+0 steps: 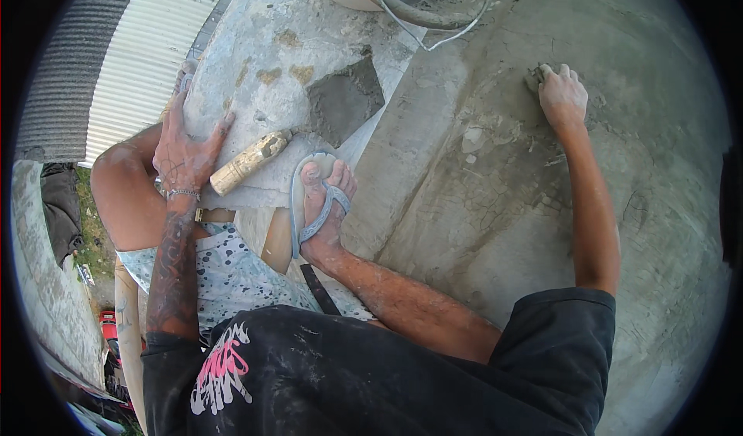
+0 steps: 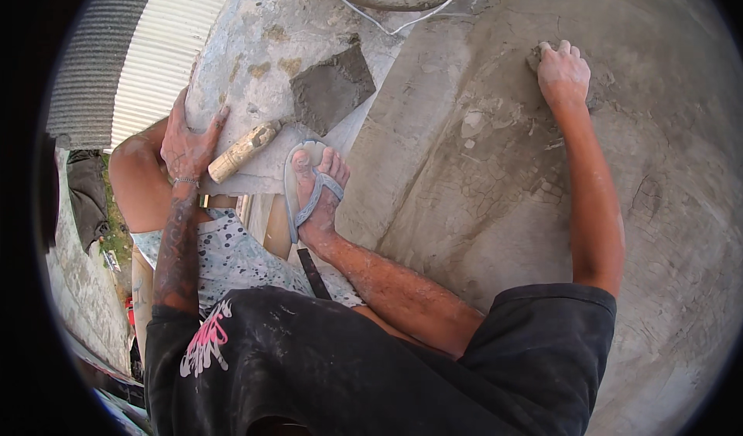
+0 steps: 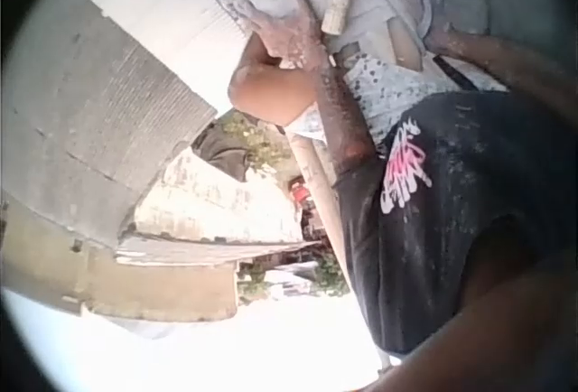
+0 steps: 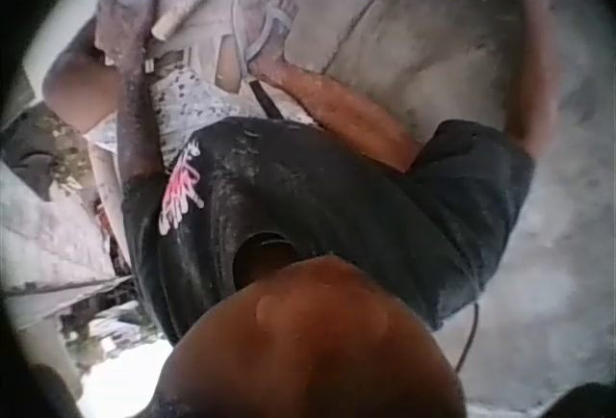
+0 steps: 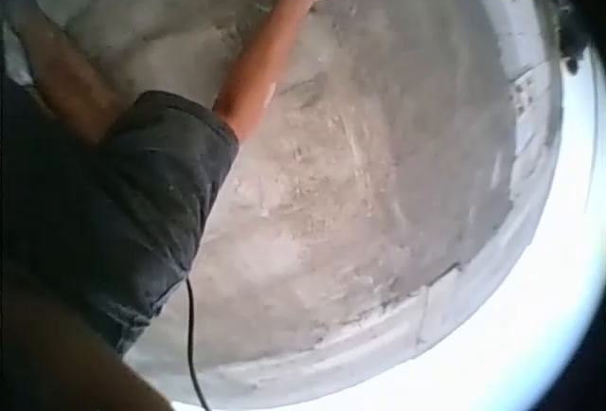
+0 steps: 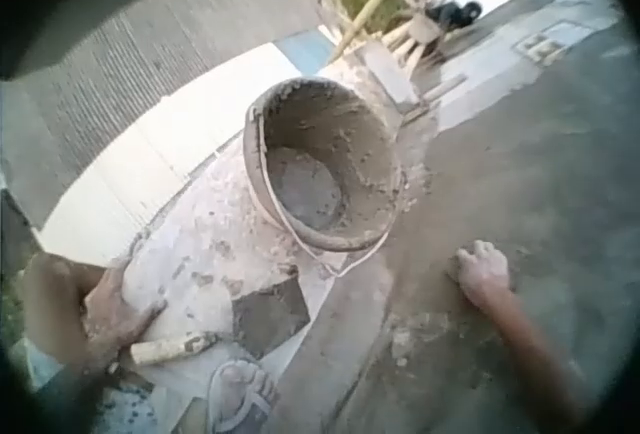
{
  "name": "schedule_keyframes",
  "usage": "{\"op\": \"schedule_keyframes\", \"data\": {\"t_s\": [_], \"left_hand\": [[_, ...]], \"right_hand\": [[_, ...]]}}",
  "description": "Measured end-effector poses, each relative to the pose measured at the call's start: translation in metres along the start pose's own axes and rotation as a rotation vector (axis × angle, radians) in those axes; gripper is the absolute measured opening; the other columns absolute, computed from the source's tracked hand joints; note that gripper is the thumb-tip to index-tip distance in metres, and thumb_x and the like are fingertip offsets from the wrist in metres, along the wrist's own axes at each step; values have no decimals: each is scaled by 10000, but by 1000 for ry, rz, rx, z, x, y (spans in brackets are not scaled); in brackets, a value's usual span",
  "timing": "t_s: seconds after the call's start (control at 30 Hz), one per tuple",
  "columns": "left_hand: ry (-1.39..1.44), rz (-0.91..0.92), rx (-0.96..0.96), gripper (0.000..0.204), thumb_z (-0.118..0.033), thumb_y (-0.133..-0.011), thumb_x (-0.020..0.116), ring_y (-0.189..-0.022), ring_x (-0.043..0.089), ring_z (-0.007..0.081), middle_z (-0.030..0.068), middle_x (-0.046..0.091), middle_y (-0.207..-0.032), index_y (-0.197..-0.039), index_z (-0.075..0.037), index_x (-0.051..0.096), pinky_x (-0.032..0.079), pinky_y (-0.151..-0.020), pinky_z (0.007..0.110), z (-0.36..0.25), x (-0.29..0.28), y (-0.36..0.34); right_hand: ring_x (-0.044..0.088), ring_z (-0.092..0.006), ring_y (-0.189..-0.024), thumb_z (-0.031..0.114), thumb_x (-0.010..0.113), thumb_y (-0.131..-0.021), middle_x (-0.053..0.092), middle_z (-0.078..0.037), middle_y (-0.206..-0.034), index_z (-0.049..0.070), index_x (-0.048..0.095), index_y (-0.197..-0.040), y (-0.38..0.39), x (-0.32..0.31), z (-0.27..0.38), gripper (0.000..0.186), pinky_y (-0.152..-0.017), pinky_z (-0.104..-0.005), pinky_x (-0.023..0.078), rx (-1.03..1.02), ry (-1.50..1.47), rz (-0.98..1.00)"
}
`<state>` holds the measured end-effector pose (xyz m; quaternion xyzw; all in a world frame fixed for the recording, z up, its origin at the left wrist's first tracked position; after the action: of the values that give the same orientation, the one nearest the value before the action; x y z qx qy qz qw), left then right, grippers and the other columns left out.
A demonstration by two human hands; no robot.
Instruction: The recorder is applying mortar/plaster to a wall and smoothing it with a trowel and float.
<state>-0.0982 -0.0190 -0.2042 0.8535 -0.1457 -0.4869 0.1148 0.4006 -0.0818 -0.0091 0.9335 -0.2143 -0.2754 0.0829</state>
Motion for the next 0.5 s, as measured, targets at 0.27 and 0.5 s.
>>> {"op": "schedule_keyframes", "data": {"t_s": [0.27, 0.5], "left_hand": [[35, -39, 29, 766, -515, -690, 663, -1087, 541, 296, 129, 507, -1241, -1302, -139, 398, 467, -861, 395, 0, -9, 4], [34, -7, 12, 789, -537, -693, 656, -1059, 555, 286, 121, 520, -1210, -1314, -131, 387, 468, -854, 387, -3, -11, 7]], "right_hand": [[563, -275, -965, 268, 592, -789, 578, -122, -989, 179, 600, -1108, 91, -21, 75, 332, -818, -373, 477, -192, -496, 398], [573, -278, -944, 293, 578, -807, 599, -129, -991, 170, 595, -1101, 24, -58, -40, 319, -785, -382, 478, 234, -312, -84]]}}
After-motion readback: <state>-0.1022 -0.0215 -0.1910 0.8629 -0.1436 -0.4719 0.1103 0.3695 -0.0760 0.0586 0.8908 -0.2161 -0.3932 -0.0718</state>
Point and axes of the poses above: each hand's wrist, its own y-axis away from the middle knuckle, its own x-axis out of the palm, z = x × y, the point moved 7 cm from there along -y, towards the middle knuckle
